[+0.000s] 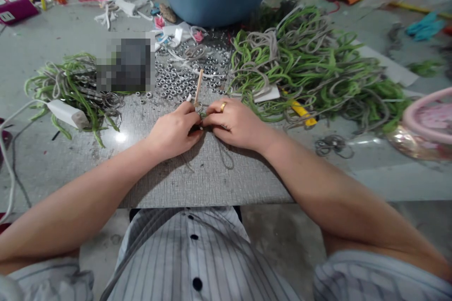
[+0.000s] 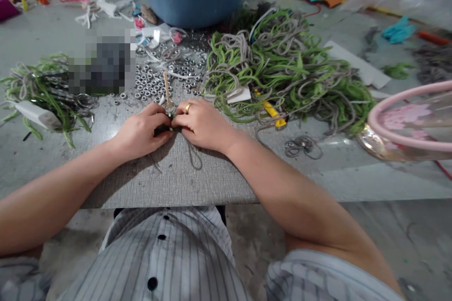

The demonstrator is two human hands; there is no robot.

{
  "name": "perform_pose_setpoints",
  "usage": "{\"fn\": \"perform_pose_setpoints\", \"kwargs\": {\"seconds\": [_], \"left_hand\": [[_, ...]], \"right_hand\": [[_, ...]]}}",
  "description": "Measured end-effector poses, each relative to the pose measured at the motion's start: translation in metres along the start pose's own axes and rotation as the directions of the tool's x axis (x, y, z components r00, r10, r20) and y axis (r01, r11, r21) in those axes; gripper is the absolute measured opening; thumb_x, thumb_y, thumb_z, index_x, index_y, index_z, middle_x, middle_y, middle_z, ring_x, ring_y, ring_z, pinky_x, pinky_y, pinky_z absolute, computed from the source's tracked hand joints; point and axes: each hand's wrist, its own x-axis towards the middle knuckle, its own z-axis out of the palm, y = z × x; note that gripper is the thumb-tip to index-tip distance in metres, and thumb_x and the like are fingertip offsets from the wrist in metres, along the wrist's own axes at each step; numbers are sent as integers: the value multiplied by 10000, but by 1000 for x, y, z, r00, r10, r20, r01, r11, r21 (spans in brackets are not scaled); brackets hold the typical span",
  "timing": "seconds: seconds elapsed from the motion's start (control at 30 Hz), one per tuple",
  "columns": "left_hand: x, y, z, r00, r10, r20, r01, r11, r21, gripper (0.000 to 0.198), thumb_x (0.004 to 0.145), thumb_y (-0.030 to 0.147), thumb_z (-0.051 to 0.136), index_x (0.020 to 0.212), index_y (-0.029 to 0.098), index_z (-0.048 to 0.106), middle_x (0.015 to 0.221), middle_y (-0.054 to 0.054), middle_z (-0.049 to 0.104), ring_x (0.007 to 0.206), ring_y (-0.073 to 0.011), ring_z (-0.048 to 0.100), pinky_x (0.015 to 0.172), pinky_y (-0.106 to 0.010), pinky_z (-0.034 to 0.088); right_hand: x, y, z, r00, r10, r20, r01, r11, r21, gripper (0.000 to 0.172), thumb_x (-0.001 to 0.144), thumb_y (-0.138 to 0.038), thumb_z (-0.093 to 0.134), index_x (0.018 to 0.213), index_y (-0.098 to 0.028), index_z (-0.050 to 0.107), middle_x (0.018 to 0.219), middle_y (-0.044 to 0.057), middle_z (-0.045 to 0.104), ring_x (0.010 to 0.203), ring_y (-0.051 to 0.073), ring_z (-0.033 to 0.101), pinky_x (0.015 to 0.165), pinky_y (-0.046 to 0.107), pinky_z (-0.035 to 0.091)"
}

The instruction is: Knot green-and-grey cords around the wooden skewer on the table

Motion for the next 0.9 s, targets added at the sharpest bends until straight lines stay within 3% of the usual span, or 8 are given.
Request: {"fn": "perform_pose_setpoints", "kwargs": {"seconds": [0.4, 0.6, 0.67, 0.77, 0.83, 0.9], "left_hand": [[-1, 0, -3, 999, -25, 43, 25, 1000, 20, 198, 870, 235, 525, 953, 114, 659, 1034, -116, 599, 820, -205, 647, 729, -348, 549], [-1, 2, -5, 997, -36, 61, 35, 999, 16, 214, 875, 253, 541, 987, 115, 661, 1059, -120, 597, 835, -218, 654, 729, -355, 555], [-1, 2, -5, 997, -37, 70, 36, 999, 13, 211, 877, 252, 546, 990, 118, 664, 1072, -120, 598, 846, -222, 658, 731, -354, 555], [-1, 1, -4, 997, -38, 66, 38, 999, 3, 206, 884, 250, 550, 998, 132, 675, 1094, -117, 599, 882, -231, 661, 744, -356, 554], [-1, 0, -3, 997, -42, 57, 42, 999, -5, 213, 891, 258, 548, 1010, 144, 684, 1109, -116, 599, 897, -234, 662, 748, -359, 553], [-1, 0, -3, 998, -42, 56, 43, 999, -13, 222, 897, 263, 546, 1023, 150, 689, 1115, -117, 597, 899, -232, 662, 750, -360, 552]], "right_hand": [[0, -1, -1, 993, 85, 76, -80, 994, -72, 283, 789, -112, 445, 956, -139, 671, 892, 112, 657, 865, 242, 588, 799, 357, 449], [-4, 0, -23, 991, 83, 105, -83, 997, -10, 342, 786, -124, 503, 1077, -181, 673, 1069, 109, 618, 918, 226, 595, 786, 335, 440], [-5, -3, -33, 965, 79, 250, -87, 996, 19, 290, 810, -146, 531, 1048, -202, 687, 1040, 85, 629, 873, 206, 605, 748, 315, 433], [-4, -12, -41, 861, 80, 501, -124, 991, 55, 253, 851, -167, 548, 1050, -221, 694, 985, 58, 663, 858, 199, 624, 721, 295, 419], [-2, -18, -41, 815, 82, 573, -159, 984, 86, 239, 848, -183, 589, 1061, -224, 691, 994, 48, 679, 880, 198, 631, 731, 288, 415], [0, -23, -38, 803, 65, 592, -176, 976, 130, 216, 837, -205, 633, 1043, -221, 692, 998, 37, 686, 884, 190, 630, 735, 280, 410]]}}
